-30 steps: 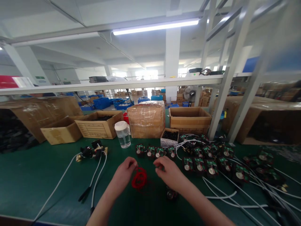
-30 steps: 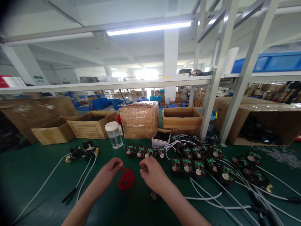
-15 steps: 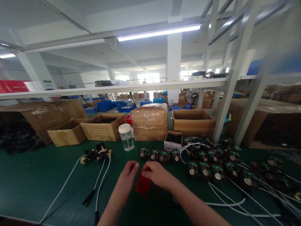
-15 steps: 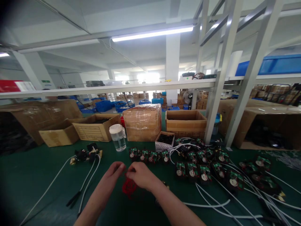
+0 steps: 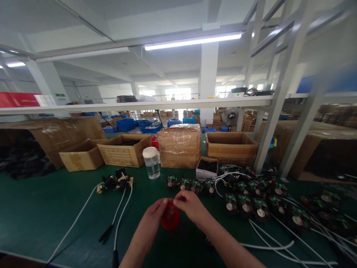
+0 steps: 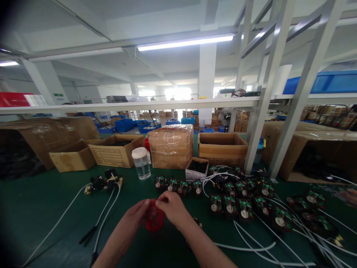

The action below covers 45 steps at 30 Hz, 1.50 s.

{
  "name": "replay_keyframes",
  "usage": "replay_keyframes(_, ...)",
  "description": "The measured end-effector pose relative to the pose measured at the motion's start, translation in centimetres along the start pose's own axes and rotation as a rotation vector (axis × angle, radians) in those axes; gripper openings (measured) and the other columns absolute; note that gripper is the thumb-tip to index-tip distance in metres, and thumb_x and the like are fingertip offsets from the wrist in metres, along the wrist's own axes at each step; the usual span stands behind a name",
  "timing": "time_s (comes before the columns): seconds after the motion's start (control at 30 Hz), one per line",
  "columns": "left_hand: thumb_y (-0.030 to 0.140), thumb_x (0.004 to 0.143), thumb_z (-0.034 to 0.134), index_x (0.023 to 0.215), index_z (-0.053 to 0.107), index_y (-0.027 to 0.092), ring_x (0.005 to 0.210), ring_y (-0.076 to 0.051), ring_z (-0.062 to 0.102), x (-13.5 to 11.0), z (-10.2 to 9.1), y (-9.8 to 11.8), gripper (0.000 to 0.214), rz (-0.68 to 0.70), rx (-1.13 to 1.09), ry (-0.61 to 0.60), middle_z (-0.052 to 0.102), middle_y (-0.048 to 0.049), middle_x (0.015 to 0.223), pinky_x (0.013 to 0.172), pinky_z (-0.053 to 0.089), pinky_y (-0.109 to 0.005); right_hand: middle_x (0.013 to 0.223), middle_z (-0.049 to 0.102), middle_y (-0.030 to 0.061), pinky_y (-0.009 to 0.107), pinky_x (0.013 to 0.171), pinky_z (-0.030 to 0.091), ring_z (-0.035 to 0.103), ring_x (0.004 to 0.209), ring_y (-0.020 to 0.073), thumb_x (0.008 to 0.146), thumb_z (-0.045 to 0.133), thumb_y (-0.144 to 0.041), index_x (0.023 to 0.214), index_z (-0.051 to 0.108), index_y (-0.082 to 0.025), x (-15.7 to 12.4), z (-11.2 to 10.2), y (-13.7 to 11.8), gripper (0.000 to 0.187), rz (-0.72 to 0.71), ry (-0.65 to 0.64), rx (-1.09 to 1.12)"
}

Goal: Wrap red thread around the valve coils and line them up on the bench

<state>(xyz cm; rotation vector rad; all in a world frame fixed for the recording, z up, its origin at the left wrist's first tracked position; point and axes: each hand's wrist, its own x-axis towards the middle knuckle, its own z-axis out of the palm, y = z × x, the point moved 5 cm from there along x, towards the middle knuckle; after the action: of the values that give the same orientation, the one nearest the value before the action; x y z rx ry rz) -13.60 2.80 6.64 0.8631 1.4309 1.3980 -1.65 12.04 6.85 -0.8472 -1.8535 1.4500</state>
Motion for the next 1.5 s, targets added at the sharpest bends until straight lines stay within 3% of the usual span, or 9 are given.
replay_keyframes(0.17, 0.046, 0.071, 0.078, 0.099, 0.071, 0.015, 0.072, -0.016, 0.059, 0.5, -0.1, -0.9, 0.042, -0.005, 0.006, 0.009, 0.069, -0.0009, 0.077, 0.069, 0.043, -0.025, 0.071, 0.06, -0.0007, 0.027, 0.067, 0.04, 0.056, 0.071, 0.0164, 0.08, 0.064, -0.019, 0.076, 0.065, -0.016, 0.0, -0.2, 0.5, 0.005, 0.018, 0.033, 0.072)
replay_keyframes(0.5, 0.066, 0.076, 0.065, 0.064, 0.051, 0.021, 0.052, -0.011, 0.037, -0.1, -0.1, -0.5, 0.048, 0.051, 0.195, 0.202, 0.041, 0.0088, 0.055, 0.052, 0.029, -0.024, 0.072, 0.06, -0.0009, 0.028, 0.068, 0.037, 0.054, 0.073, 0.0171, 0.079, 0.063, -0.035, 0.077, 0.062, -0.018, -0.8, -0.7, -0.8, 0.017, -0.008, 0.021, 0.219)
replay_keyframes(0.77, 0.056, 0.065, 0.073, 0.085, 0.071, 0.018, 0.073, -0.021, 0.063, -0.1, -0.1, -0.7, 0.043, 0.02, 0.142, 0.131, 0.071, -0.002, 0.074, 0.069, 0.046, -0.029, 0.07, 0.056, -0.0018, 0.026, 0.064, 0.036, 0.051, 0.068, 0.0139, 0.081, 0.061, -0.046, 0.078, 0.053, -0.019, -0.9, -1.8, -0.7, 0.027, 0.01, 0.113, 0.388)
replay_keyframes(0.93, 0.066, 0.075, 0.063, 0.077, 0.062, 0.021, 0.06, -0.015, 0.047, -0.4, -0.8, -1.4, 0.045, 0.046, 0.159, 0.258, 0.05, 0.0067, 0.06, 0.059, 0.037, -0.026, 0.059, 0.047, -0.0056, 0.025, 0.055, 0.03, 0.039, 0.056, 0.0112, 0.081, 0.063, -0.048, 0.076, 0.053, -0.019, -1.0, -3.0, -0.8, 0.03, -0.02, 0.158, 0.374)
replay_keyframes(1.1, 0.069, 0.079, 0.056, 0.073, 0.061, 0.021, 0.059, -0.016, 0.048, 0.5, 0.1, -2.1, 0.049, 0.05, 0.343, 0.121, 0.051, 0.0044, 0.061, 0.059, 0.038, -0.027, 0.06, 0.05, -0.004, 0.024, 0.054, 0.031, 0.042, 0.057, 0.0115, 0.079, 0.068, -0.044, 0.076, 0.06, -0.018, -2.5, -4.6, -1.8, 0.028, -0.04, 0.119, 0.296)
replay_keyframes(1.2, 0.056, 0.076, 0.065, 0.073, 0.069, 0.021, 0.071, -0.022, 0.058, 1.4, -0.3, -2.4, 0.036, 0.105, 0.499, 0.103, 0.063, -0.0027, 0.071, 0.069, 0.044, -0.031, 0.064, 0.053, -0.0029, 0.024, 0.056, 0.034, 0.046, 0.059, 0.012, 0.081, 0.068, -0.043, 0.078, 0.063, -0.017, -3.6, -5.5, -2.6, 0.026, -0.021, 0.071, 0.247)
replay_keyframes(1.37, 0.04, 0.072, 0.069, 0.083, 0.077, 0.023, 0.111, -0.038, 0.055, 1.5, -1.4, -1.7, 0.022, 0.178, 0.702, 0.249, 0.068, -0.0134, 0.107, 0.102, 0.037, -0.051, 0.07, 0.056, -0.002, 0.023, 0.057, 0.038, 0.049, 0.062, 0.012, 0.082, 0.068, -0.044, 0.08, 0.065, -0.018, -5.2, -6.7, -4.1, 0.027, 0.015, 0.026, 0.226)
replay_keyframes(1.43, 0.041, 0.076, 0.067, 0.099, 0.076, 0.022, 0.124, -0.04, 0.048, 0.5, -0.6, -0.4, 0.031, 0.26, 0.696, 0.309, 0.065, -0.0149, 0.122, 0.111, 0.03, -0.056, 0.071, 0.057, -0.002, 0.023, 0.057, 0.039, 0.05, 0.063, 0.0118, 0.082, 0.068, -0.043, 0.081, 0.065, -0.017, -6.0, -6.8, -4.7, 0.026, 0.03, 0.018, 0.229)
replay_keyframes(1.5, 0.045, 0.083, 0.062, 0.111, 0.073, 0.022, 0.128, -0.036, 0.05, -0.7, 1.5, 0.5, 0.038, 0.295, 0.5, 0.226, 0.065, -0.0139, 0.127, 0.116, 0.028, -0.051, 0.071, 0.057, -0.0022, 0.023, 0.058, 0.041, 0.051, 0.062, 0.012, 0.081, 0.068, -0.042, 0.081, 0.065, -0.017, -6.8, -6.6, -5.2, 0.025, 0.05, -0.006, 0.242)
